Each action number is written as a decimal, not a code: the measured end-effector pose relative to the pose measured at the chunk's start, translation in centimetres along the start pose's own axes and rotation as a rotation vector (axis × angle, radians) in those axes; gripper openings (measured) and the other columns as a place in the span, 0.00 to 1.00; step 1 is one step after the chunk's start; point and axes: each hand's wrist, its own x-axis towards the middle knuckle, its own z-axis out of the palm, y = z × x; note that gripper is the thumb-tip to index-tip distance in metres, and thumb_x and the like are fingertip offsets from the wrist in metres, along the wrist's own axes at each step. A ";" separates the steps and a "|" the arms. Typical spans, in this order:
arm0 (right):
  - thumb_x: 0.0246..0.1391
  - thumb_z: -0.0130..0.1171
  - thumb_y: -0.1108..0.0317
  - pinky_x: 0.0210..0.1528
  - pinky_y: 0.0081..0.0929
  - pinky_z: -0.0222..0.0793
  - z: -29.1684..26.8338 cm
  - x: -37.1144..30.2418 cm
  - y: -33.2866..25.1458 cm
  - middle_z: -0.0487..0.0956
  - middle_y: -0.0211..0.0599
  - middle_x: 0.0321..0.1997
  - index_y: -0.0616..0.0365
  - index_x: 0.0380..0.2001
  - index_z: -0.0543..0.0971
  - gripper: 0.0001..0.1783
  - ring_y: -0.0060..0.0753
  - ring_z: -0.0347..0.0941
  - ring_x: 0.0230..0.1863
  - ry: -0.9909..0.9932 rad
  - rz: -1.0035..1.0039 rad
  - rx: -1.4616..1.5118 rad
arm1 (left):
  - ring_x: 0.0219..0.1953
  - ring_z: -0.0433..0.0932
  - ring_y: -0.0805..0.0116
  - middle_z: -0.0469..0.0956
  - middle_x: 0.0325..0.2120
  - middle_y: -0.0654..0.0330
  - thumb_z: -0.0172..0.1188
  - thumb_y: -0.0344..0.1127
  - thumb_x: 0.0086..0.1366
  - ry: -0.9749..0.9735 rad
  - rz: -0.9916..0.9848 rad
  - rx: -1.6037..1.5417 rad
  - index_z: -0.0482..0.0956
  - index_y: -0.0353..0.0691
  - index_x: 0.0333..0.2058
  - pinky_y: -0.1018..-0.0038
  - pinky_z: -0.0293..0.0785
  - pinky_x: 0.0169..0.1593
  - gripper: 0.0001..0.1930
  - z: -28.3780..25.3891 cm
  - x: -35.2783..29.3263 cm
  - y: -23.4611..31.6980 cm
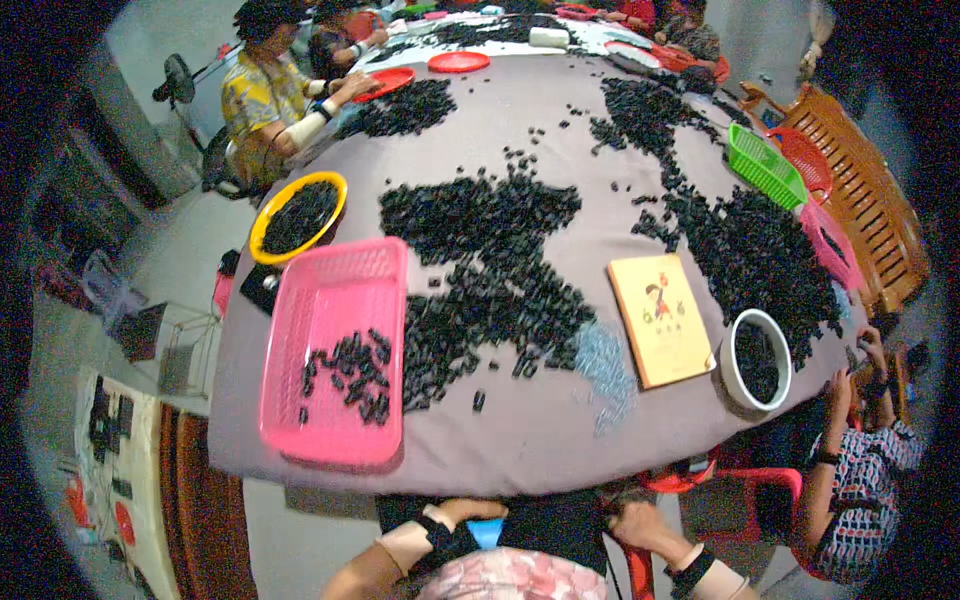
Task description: Sort small black plastic shoe components and put them into a pink basket.
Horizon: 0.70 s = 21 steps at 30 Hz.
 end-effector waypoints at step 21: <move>0.52 0.54 0.71 0.31 0.34 0.71 -21.6 -24.1 -23.3 0.75 0.51 0.35 0.63 0.32 0.73 0.07 0.38 0.70 0.30 0.943 -0.441 -1.366 | 0.42 0.69 0.52 0.69 0.38 0.52 0.64 0.31 0.45 1.280 0.577 1.292 0.67 0.37 0.45 0.63 0.65 0.44 0.26 2.3 -17.7 17.8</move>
